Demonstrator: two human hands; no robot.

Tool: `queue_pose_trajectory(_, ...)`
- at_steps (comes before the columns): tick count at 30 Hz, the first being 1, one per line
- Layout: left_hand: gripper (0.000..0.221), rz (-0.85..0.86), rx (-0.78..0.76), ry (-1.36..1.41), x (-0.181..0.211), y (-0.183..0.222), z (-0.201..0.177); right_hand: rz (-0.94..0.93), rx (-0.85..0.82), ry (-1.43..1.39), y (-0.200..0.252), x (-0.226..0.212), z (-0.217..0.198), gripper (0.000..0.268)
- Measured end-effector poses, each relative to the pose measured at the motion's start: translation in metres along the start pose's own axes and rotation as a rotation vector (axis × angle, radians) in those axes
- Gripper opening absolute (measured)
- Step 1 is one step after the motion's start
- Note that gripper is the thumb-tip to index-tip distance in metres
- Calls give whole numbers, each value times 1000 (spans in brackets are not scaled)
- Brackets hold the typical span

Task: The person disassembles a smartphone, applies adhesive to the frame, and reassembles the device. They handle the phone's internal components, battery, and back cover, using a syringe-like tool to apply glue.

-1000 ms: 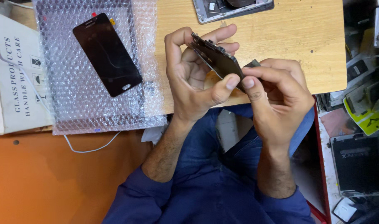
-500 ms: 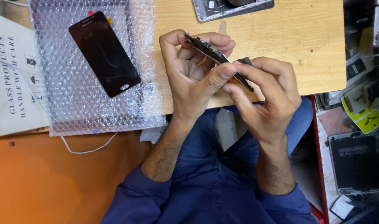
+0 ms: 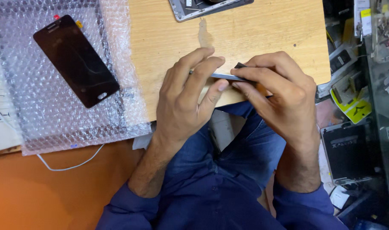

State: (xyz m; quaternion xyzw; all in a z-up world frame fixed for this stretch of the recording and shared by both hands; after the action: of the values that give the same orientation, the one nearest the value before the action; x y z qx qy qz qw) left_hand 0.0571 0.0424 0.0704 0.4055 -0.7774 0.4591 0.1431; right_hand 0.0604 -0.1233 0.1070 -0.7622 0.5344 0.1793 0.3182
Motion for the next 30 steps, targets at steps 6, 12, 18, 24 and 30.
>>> queue_pose_trajectory(6, 12, -59, -39, 59, -3, -1, 1, 15, 83, -75, 10, 14, -16, 25)
queue_pose_trajectory(12, 13, -99, -120, 90, -8, -5, 3, 173, 350, -270, 40, 45, -32, 16)
queue_pose_trajectory(18, 14, -141, -170, 111, -11, -8, 5, 118, 365, -172, 47, 38, -24, 27)
queue_pose_trajectory(24, 18, -144, -167, 128, -14, -9, 7, 130, 339, -85, 39, 27, -19, 28)
queue_pose_trajectory(30, 20, -143, -177, 140, -15, -7, 7, 142, 307, -55, 38, 21, -18, 29)
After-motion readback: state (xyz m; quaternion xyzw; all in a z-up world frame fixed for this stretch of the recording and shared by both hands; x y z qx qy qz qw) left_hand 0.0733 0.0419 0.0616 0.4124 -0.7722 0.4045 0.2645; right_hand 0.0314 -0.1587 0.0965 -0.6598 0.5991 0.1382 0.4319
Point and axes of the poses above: each hand's wrist, its own y-axis away from the middle knuckle, its own z-axis out of the palm, x = y × z, the point moved 6 cm from there along -y, towards the middle knuckle, and after that the axes turned 7 degrees about z, right-handed, at the moved point
